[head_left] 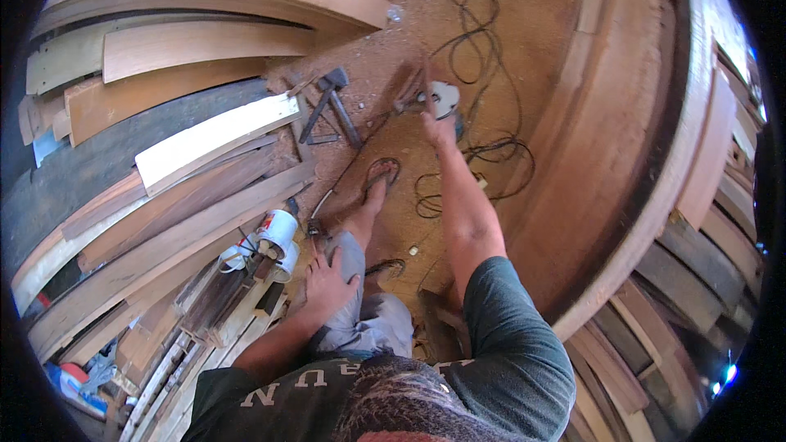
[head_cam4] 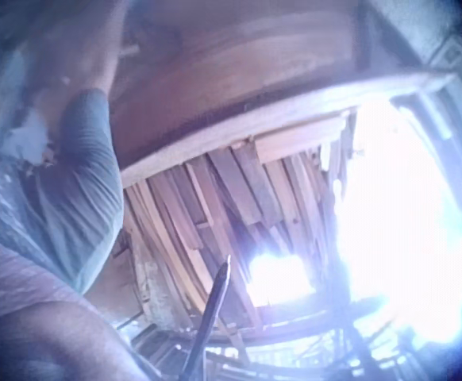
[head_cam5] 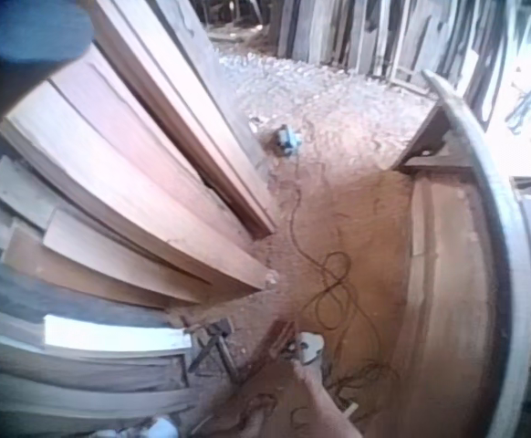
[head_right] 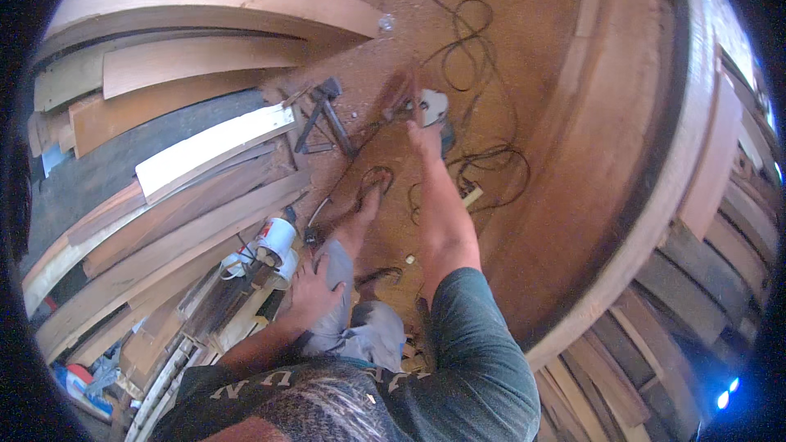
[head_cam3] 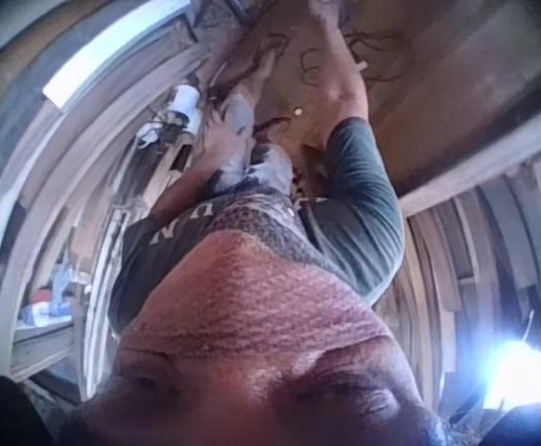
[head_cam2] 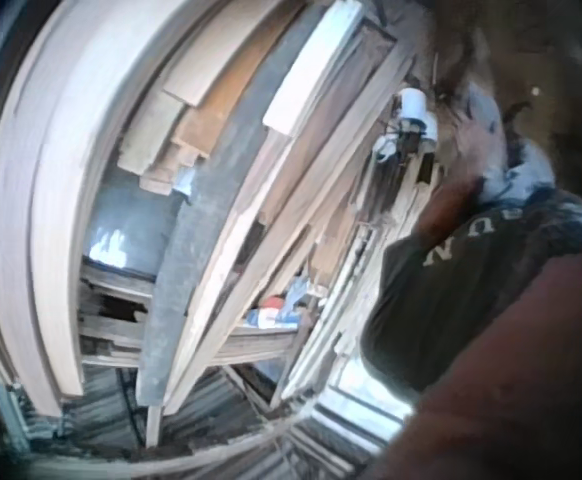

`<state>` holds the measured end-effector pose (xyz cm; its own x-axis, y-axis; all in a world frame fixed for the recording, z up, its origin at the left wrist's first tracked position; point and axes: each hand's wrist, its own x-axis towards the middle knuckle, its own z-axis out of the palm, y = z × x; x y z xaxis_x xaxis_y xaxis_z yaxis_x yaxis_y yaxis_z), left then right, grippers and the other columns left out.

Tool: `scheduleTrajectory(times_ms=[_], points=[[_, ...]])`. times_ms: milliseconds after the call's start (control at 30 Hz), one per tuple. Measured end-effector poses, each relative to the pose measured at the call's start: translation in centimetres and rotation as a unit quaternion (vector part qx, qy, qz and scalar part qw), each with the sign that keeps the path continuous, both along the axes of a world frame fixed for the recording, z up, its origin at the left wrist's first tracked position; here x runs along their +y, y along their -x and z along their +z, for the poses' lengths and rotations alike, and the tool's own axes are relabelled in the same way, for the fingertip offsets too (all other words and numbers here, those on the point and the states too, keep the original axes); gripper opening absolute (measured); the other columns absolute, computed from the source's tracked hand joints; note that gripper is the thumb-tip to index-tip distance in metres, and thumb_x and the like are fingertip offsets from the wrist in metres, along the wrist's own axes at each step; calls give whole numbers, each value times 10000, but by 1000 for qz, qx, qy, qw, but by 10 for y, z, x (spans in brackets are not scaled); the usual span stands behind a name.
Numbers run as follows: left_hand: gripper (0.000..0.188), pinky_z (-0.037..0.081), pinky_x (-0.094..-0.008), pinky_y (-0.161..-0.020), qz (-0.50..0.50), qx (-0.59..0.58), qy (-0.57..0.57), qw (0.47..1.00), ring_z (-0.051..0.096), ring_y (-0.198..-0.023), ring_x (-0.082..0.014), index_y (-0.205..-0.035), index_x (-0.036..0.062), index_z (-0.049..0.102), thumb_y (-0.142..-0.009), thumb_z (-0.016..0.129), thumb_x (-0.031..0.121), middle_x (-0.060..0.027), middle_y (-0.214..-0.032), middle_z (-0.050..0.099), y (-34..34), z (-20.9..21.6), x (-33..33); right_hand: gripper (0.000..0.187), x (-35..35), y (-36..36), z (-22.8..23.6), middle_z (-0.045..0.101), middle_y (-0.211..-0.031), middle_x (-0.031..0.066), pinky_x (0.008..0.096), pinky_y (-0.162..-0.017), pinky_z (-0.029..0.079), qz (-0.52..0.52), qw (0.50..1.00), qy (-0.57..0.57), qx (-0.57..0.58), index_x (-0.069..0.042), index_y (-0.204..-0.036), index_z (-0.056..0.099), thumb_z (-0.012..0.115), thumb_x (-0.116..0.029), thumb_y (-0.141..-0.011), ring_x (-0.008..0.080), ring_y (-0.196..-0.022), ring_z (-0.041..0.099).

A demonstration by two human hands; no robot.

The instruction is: The person uses a handheld electric sander to smooth the surfaces of several wooden planks. They repeatedly sand each plank, flip it over, and then place it into a vertical stack of finished planks.

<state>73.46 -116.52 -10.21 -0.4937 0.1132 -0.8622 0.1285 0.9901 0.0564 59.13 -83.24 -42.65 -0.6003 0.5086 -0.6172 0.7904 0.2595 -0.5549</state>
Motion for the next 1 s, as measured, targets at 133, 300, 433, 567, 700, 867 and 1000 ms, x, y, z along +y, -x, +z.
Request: scheduleTrajectory(times_ms=[133, 300, 433, 567, 700, 867, 1000], points=[[878, 398, -561, -1088, 39, -9, 13, 999, 511, -1260, -462, -1549, 80, 400, -850, 738, 492, -291, -1358, 496, 10, -4, 4, 1015, -7, 52, -30, 563, -1363, 407, 485, -1080, 475, -16, 992, -19, -126, 183, -1432, 310, 782, -486, -832, 492, -1291, 576], [852, 397, -543, -1077, 92, -11, 7, 996, 527, -1230, -446, -1539, 84, 420, -842, 743, 454, -265, -1288, 532, 16, 2, 12, 1014, -45, 39, -29, 621, -1259, 399, 485, -1027, 503, 37, 991, -62, -111, 180, -1447, 330, 758, -525, -857, 510, -1200, 620], [831, 410, -543, -1065, 77, 23, -6, 997, 544, -1223, -436, -1526, 83, 442, -843, 743, 447, -257, -1276, 545, 7, 14, 13, 783, -66, -4, 11, 674, -1218, 322, 472, -1002, 515, 112, 990, -41, -71, 58, -1435, 456, 729, -439, -895, 472, -1148, 655], [823, 413, -553, -1059, 47, 29, -4, 998, 549, -1231, -424, -1520, 76, 446, -846, 734, 451, -260, -1286, 551, -19, 18, 11, 614, -55, -67, 65, 711, -1166, 264, 447, -982, 520, 80, 993, 82, 15, 42, -1354, 560, 718, -332, -893, 421, -1107, 682], [809, 404, -558, -1075, 62, 14, -12, 998, 540, -1257, -427, -1531, 92, 437, -858, 713, 446, -265, -1314, 544, -54, 17, 8, 527, -32, -161, 133, 727, -1109, 277, 444, -931, 540, 152, 988, -15, 27, 63, -1224, 652, 672, -346, -892, 407, -1057, 705], [804, 400, -511, -1140, 98, -43, -57, 993, 476, -1397, -424, -1564, 121, 423, -876, 695, 434, -260, -1513, 461, -86, 25, -8, 497, -14, -328, 192, 742, -1038, 281, 454, -906, 553, 130, 990, 9, -43, 69, -1118, 711, 658, -351, -858, 389, -1031, 720], [716, 438, -451, -1141, 188, -74, -136, 970, 544, -1374, -383, -1501, 73, 521, -886, 692, 398, -229, -1485, 558, -119, 10, -58, 472, -16, -432, 268, 754, -994, 238, 402, -831, 574, 105, 990, 51, -76, 66, -1148, 706, 664, -310, -866, 311, -929, 737]])
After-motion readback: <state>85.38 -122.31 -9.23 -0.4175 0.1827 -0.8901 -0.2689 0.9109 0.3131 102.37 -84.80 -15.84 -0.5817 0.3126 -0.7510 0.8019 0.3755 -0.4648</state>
